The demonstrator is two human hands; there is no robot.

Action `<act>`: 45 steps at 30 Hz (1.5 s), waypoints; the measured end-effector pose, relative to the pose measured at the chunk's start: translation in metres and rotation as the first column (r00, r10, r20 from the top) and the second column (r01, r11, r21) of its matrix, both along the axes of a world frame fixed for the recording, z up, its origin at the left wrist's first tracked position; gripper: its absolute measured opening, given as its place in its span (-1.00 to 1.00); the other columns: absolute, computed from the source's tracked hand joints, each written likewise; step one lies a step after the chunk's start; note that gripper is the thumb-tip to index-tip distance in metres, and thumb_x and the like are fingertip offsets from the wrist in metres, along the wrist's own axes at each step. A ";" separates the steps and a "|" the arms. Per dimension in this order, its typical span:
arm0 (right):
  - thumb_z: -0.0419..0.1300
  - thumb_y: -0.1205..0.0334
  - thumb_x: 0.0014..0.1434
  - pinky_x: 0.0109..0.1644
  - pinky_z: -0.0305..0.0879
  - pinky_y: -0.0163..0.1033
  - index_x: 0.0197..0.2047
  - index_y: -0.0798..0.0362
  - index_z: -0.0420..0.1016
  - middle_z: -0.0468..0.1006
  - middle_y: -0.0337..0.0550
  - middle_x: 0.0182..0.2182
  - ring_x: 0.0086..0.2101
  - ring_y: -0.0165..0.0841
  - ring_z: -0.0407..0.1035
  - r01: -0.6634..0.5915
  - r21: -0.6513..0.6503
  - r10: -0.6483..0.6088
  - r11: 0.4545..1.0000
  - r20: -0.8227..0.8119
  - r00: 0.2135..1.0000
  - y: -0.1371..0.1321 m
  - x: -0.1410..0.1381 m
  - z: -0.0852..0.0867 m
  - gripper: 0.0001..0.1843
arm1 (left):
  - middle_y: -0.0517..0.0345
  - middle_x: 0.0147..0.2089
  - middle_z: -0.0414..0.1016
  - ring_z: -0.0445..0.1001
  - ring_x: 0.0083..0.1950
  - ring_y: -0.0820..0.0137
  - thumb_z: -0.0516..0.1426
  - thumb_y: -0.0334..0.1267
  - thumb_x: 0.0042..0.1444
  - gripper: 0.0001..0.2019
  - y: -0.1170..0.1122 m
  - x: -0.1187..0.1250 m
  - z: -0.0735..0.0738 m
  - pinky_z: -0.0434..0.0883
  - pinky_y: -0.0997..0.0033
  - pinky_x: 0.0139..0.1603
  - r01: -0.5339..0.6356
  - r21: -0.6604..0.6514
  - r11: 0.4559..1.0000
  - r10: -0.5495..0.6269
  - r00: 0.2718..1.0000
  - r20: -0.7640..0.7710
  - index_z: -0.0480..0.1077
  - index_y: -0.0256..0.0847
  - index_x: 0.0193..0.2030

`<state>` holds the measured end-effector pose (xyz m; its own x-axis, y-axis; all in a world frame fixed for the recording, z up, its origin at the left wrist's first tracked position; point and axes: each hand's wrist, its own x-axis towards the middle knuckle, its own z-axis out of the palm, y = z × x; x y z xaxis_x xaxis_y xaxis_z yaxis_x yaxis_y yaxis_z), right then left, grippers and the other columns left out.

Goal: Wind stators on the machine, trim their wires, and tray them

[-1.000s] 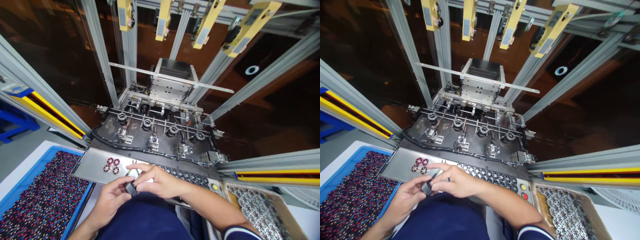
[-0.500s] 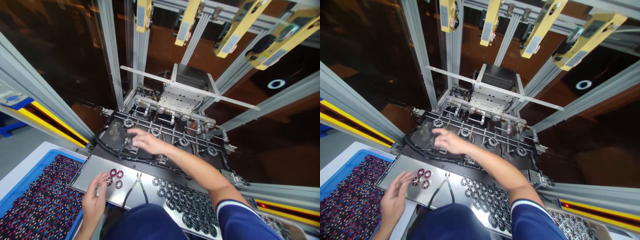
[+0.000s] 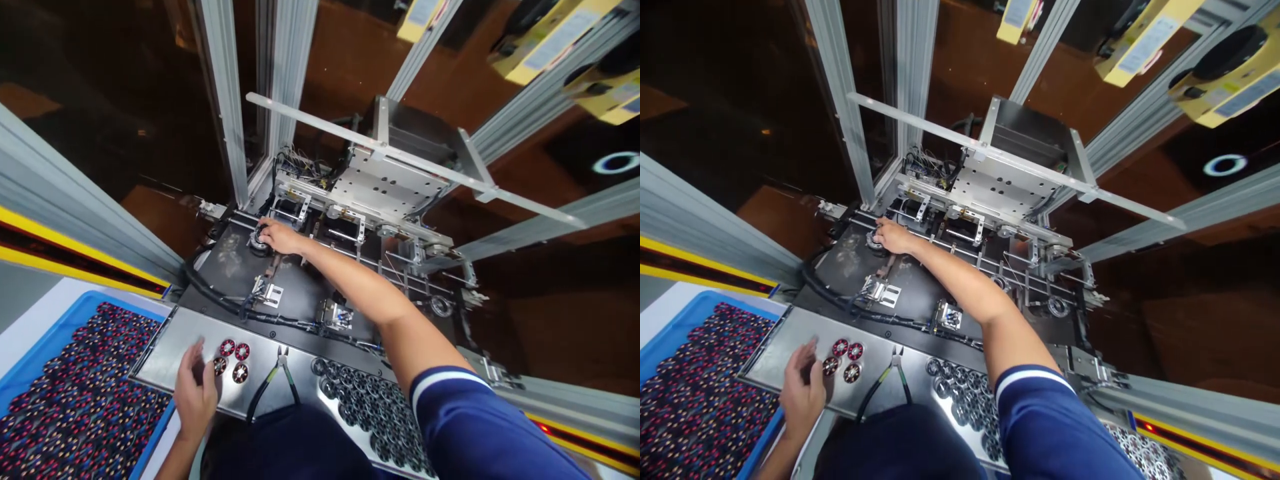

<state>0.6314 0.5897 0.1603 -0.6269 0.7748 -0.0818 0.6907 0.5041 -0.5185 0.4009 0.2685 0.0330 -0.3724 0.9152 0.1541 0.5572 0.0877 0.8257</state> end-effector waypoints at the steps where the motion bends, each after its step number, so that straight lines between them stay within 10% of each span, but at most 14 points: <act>1: 0.18 0.17 0.29 0.16 0.31 0.10 0.06 0.12 0.42 0.39 -0.02 0.14 0.11 -0.17 0.32 -0.001 -0.001 0.001 1.000 0.018 1.000 0.000 0.000 0.000 -0.69 | -0.25 0.18 0.43 0.40 0.22 0.07 0.10 -0.14 0.21 -0.45 0.000 0.000 -0.001 0.31 -0.05 0.25 0.001 -0.002 1.000 -0.001 1.000 -0.009 0.19 -0.30 0.29; 18: 0.16 0.11 0.31 -0.05 0.46 -0.07 0.03 0.13 0.42 0.50 -0.07 -0.06 -0.13 -0.30 0.46 0.095 -0.020 -0.084 0.995 0.301 0.950 0.000 -0.023 0.003 -0.68 | -0.26 0.19 0.43 0.41 0.21 0.07 0.10 -0.13 0.20 -0.45 0.001 0.001 0.003 0.33 0.01 0.23 0.010 -0.038 0.999 -0.013 0.996 -0.093 0.20 -0.31 0.29; 28: 0.05 0.37 0.28 0.35 0.00 0.20 0.33 0.19 0.16 0.02 0.12 0.39 0.39 -0.05 -0.21 -0.105 0.223 0.037 0.969 0.288 0.957 -0.049 0.013 0.012 -0.45 | -0.26 0.16 0.45 0.42 0.19 0.05 0.12 -0.08 0.18 -0.44 0.002 0.001 0.004 0.33 0.00 0.22 0.009 -0.023 1.000 -0.012 0.991 -0.136 0.22 -0.32 0.27; 39: -0.05 0.44 0.30 0.36 -0.01 0.16 0.31 0.21 0.15 0.04 0.16 0.38 0.37 -0.06 -0.11 -0.154 0.256 0.036 0.954 0.412 0.910 -0.060 0.004 0.024 -0.49 | -0.30 0.09 0.49 0.47 0.12 -0.01 0.11 -0.01 0.16 -0.44 0.008 0.004 0.013 0.35 -0.04 0.17 -0.007 -0.036 0.999 0.001 0.987 -0.161 0.29 -0.34 0.20; 45: -0.07 0.45 0.28 0.37 -0.04 0.11 0.35 0.27 0.04 -0.01 0.17 0.38 0.39 -0.07 -0.28 0.020 0.492 -0.069 0.871 0.082 0.994 -0.164 0.060 0.068 -0.42 | -0.28 0.14 0.44 0.45 0.14 0.07 0.11 -0.05 0.17 -0.36 0.002 -0.001 0.021 0.37 0.02 0.17 0.010 -0.003 1.000 -0.011 0.991 -0.133 0.16 -0.39 0.30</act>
